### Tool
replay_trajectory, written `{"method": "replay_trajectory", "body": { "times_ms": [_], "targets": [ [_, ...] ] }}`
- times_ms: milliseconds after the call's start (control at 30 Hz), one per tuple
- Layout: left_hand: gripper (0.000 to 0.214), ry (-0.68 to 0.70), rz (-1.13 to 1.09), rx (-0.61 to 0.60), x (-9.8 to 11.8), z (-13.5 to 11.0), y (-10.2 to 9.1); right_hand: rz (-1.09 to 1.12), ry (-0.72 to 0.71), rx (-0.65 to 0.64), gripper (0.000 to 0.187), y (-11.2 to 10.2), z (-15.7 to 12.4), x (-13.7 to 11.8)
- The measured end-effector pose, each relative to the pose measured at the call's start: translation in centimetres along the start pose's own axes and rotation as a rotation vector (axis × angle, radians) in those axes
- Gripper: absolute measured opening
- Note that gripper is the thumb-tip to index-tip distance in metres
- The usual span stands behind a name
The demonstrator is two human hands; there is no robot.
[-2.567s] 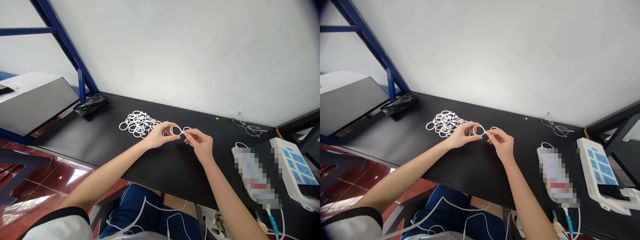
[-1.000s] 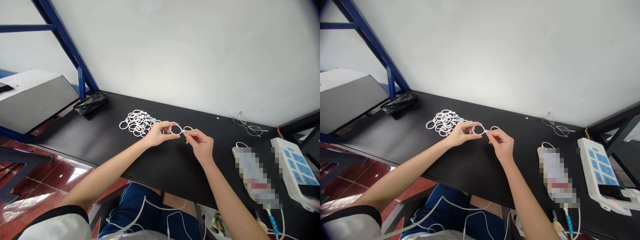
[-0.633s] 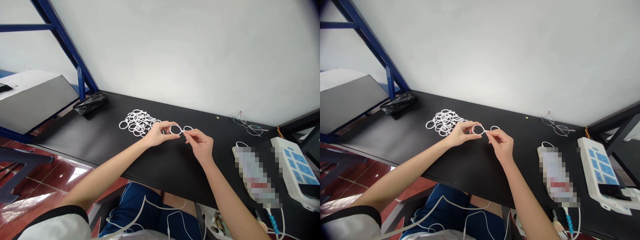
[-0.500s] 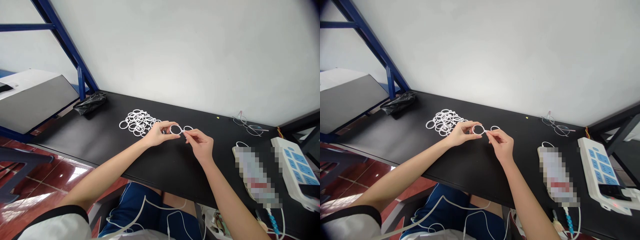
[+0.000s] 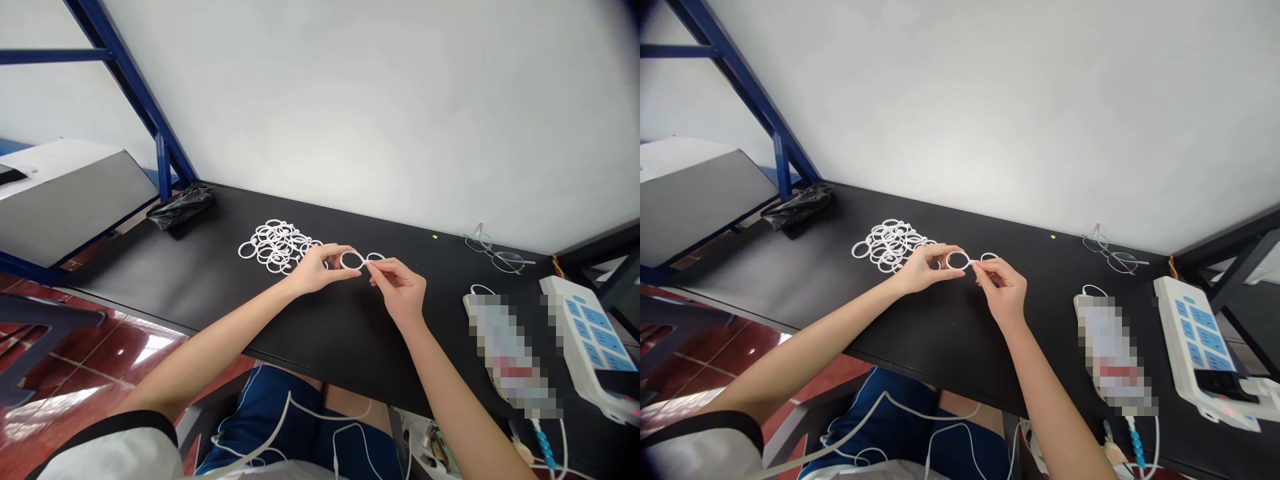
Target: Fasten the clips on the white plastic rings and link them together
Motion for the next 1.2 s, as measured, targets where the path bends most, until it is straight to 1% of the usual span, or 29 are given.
{"method": "replay_trajectory", "body": {
  "times_ms": [233,533,667,933,1100,1200],
  "targets": [
    [0.05,-0.009,-0.003,0.022,-0.14,-0.09,0.17,-0.006,0.014,0.011,0.003,-0.01,0.0,0.28],
    [0.048,-0.013,0.025,0.019,0.11,-0.11,0.1,-0.017,0.032,0.013,0.005,-0.12,-0.01,0.48],
    [0.044,-0.021,0.025,0.014,0.22,-0.14,0.25,-0.015,0.031,0.001,0.004,-0.11,-0.08,0.54],
    [0.037,0.011,0.053,0.004,0.53,-0.27,0.41,-0.017,0.029,-0.001,0.005,0.02,-0.02,0.51],
    [0.038,0.018,0.088,0.009,0.59,-0.32,0.43,-0.025,0.063,0.005,0.009,-0.02,0.01,0.75],
    [0.038,0.049,0.162,0.025,0.59,-0.3,0.27,-0.026,0.122,0.018,0.014,-0.26,0.11,1.0]
  ]
}}
Point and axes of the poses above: each hand's wrist, its own z-axis towards the middle knuckle, its own y-axis out of the palm, x = y × z, the point moved 7 cm from there along z, towards the middle knuckle, and after that the axes turned 4 degrees about z, right-handed, at the moved point
